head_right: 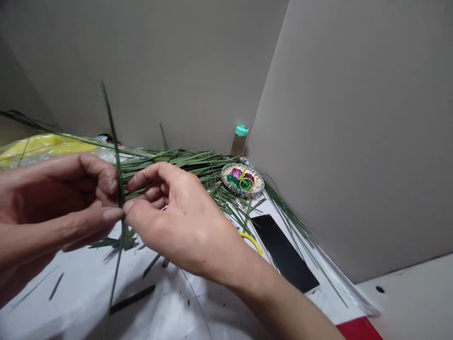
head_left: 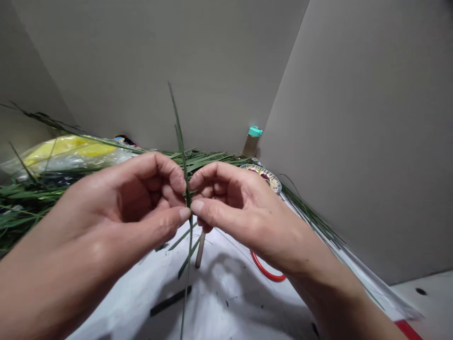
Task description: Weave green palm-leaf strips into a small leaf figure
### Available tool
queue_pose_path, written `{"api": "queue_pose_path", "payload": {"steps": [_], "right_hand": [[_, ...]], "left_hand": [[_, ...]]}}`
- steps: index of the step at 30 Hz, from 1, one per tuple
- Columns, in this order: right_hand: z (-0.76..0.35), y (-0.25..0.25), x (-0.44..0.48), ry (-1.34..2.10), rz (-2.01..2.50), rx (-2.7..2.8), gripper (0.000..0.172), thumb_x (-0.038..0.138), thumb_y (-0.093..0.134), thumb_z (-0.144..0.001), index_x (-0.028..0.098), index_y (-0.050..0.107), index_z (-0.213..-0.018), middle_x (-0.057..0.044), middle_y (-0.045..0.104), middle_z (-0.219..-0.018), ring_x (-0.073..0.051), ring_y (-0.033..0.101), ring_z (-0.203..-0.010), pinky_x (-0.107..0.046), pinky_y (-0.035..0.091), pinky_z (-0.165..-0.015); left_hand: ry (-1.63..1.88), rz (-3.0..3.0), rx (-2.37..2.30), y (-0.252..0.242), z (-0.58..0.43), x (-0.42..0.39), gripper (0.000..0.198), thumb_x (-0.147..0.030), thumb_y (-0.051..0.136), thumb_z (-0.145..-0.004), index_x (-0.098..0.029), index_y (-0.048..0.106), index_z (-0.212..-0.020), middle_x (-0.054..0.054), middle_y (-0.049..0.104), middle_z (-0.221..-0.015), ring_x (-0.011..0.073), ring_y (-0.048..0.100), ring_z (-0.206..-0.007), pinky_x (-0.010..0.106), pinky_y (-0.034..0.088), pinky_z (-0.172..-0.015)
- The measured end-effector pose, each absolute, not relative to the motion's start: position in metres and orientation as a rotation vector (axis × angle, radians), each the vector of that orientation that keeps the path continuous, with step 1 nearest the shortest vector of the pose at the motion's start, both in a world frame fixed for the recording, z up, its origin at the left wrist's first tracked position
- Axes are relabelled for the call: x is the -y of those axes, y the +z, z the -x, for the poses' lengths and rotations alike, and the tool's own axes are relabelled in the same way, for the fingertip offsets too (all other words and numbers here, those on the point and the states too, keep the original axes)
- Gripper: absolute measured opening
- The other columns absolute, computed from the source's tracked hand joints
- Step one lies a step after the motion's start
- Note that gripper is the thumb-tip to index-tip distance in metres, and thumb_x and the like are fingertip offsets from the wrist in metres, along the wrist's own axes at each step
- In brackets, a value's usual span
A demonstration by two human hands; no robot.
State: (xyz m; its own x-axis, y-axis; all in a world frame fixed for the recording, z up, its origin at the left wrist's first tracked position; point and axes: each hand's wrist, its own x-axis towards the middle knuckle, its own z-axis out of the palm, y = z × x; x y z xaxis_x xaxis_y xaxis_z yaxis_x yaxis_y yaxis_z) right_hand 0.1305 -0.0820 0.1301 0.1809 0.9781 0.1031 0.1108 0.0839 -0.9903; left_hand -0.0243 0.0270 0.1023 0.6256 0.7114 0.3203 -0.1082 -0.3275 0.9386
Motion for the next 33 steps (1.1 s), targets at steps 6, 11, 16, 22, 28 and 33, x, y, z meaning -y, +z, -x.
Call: {"api": "queue_pose_path", "payload": {"steps": [6, 11, 16, 22, 28, 33], "right_hand": [[-0.127, 0.126, 0.081, 0.827, 1.363, 1.207, 0.013, 0.009, 0.060, -0.091, 0.020, 0.061, -0.096, 0.003, 0.063, -0.080, -0.015, 0.061, -0.076, -0.030, 0.050, -0.073], [-0.122, 0.126, 0.082, 0.842, 1.383, 1.185, 0.015, 0.007, 0.061, -0.087, 0.020, 0.063, -0.095, 0.004, 0.063, -0.079, -0.014, 0.061, -0.077, -0.030, 0.049, -0.073], [-0.120, 0.126, 0.081, 0.934, 1.333, 1.127, 0.011, 0.010, 0.061, -0.082, 0.020, 0.059, -0.088, 0.004, 0.059, -0.076, -0.016, 0.058, -0.073, -0.033, 0.048, -0.071], [-0.126, 0.126, 0.087, 1.000, 1.266, 1.145, 0.018, 0.019, 0.067, -0.074, 0.020, 0.060, -0.091, 0.003, 0.058, -0.081, -0.017, 0.055, -0.078, -0.037, 0.046, -0.074], [-0.129, 0.131, 0.089, 1.098, 1.175, 1.120, 0.028, 0.017, 0.067, -0.067, 0.019, 0.059, -0.094, 0.001, 0.058, -0.084, -0.020, 0.059, -0.082, -0.042, 0.048, -0.081], [-0.130, 0.129, 0.088, 1.142, 1.094, 1.122, 0.025, 0.016, 0.067, -0.072, 0.019, 0.060, -0.096, 0.003, 0.060, -0.081, -0.016, 0.059, -0.076, -0.038, 0.049, -0.080]], "left_hand": [[1.015, -1.936, -0.547, 0.102, 0.024, -0.023, 0.008, -0.030, 0.075, -0.080, -0.036, 0.069, -0.081, -0.007, 0.060, -0.075, 0.0118, 0.057, -0.064, 0.011, 0.047, -0.047], [1.054, -1.879, -0.600, 0.104, 0.022, -0.013, 0.011, -0.032, 0.078, -0.071, -0.037, 0.070, -0.077, -0.007, 0.062, -0.074, 0.0142, 0.059, -0.070, 0.015, 0.048, -0.054], [0.976, -1.728, -0.581, 0.109, 0.020, -0.008, 0.015, -0.021, 0.073, -0.063, -0.034, 0.070, -0.069, -0.007, 0.060, -0.066, 0.0132, 0.050, -0.058, 0.015, 0.038, -0.041], [0.804, -1.568, -0.525, 0.115, 0.021, -0.009, 0.014, -0.019, 0.079, -0.060, -0.026, 0.068, -0.065, -0.005, 0.052, -0.058, 0.0097, 0.043, -0.050, 0.014, 0.038, -0.038], [0.756, -1.423, -0.492, 0.119, 0.015, -0.008, 0.019, -0.019, 0.084, -0.056, -0.025, 0.066, -0.060, -0.004, 0.054, -0.056, 0.0118, 0.046, -0.050, 0.019, 0.043, -0.040], [0.790, -1.368, -0.523, 0.121, 0.013, -0.005, 0.020, -0.019, 0.085, -0.054, -0.027, 0.069, -0.064, -0.003, 0.053, -0.057, 0.0138, 0.046, -0.050, 0.023, 0.041, -0.040]]}}
